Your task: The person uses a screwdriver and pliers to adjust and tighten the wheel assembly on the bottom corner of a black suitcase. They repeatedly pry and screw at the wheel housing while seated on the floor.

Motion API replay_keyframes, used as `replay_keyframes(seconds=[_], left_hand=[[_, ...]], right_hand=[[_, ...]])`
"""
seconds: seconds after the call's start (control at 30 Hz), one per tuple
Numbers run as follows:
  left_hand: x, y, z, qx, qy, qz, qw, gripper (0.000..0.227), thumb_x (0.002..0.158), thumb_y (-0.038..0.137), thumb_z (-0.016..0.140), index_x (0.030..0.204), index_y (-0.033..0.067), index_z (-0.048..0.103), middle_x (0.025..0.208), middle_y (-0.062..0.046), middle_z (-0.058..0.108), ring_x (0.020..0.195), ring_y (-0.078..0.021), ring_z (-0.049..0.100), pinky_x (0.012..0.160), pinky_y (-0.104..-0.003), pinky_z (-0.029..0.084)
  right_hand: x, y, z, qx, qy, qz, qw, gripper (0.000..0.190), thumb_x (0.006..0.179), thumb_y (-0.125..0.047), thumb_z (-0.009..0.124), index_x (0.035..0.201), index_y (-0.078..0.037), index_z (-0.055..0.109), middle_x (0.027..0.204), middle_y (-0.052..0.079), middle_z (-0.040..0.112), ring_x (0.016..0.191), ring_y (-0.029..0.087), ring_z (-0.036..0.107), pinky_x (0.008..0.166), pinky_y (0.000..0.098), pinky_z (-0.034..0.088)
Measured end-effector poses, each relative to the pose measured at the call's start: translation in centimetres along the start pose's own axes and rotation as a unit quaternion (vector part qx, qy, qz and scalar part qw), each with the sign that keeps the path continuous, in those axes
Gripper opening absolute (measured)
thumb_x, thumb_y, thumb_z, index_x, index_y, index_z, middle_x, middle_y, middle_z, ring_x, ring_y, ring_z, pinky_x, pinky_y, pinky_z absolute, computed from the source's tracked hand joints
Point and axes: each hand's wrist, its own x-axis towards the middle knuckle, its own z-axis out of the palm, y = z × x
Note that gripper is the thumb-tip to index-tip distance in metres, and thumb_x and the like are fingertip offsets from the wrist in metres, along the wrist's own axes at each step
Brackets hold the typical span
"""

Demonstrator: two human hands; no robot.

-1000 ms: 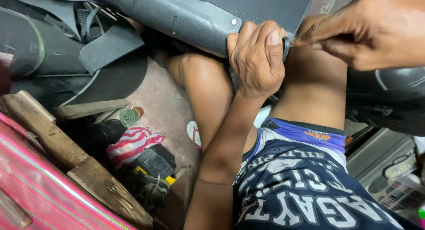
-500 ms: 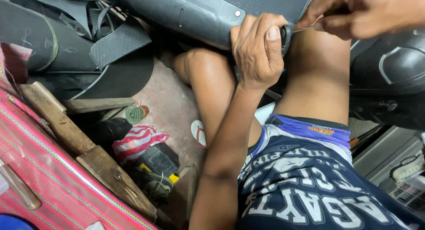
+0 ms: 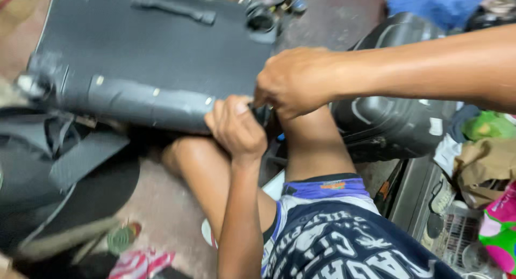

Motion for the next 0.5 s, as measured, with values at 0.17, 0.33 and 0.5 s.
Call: replay_keyframes(seconds=[0.17,0.33,0.5], left_hand=[[-0.5,-0.1,0.5,0.032,0.006,-0.032,0.999,0.038,0.108,0.026,0.035,0.086,0.0105,0.062,0.083,-0.008,0.062,0.086,-0.0316,0.056,0.084,-0.046,0.036],[-0.6,-0.6,0.1,-0.007,0.006,0.001,1.0,0.039,0.112,0.027,0.034,0.096,0.0105,0.065,0.092,-0.007,0.066,0.091,-0.0312,0.059,0.088,-0.045,0.038],[-0.7,-0.9,-0.5,-0.023,0.006,0.015,1.0,0.039,0.113,0.035,0.037,0.106,0.0082,0.064,0.1,-0.007,0.067,0.097,-0.0306,0.059,0.091,-0.045,0.039]], right_hand=[[-0.4,-2.9,-0.4,-0.084,-0.057,0.069,0.992,0.029,0.078,-0.02,0.071,0.102,-0.006,0.079,0.099,0.017,0.074,0.097,0.038,0.071,0.085,0.0472,0.058],[1.3,1.4,2.0,0.023,0.032,-0.056,0.998,0.04,0.072,-0.019,0.069,0.109,-0.006,0.075,0.098,0.016,0.075,0.093,0.038,0.072,0.081,0.0467,0.057],[-2.9,5.3,6.5,0.234,0.112,-0.033,0.965,0.051,0.081,-0.014,0.067,0.131,-0.003,0.059,0.093,0.01,0.072,0.08,0.023,0.068,0.071,0.0378,0.053]])
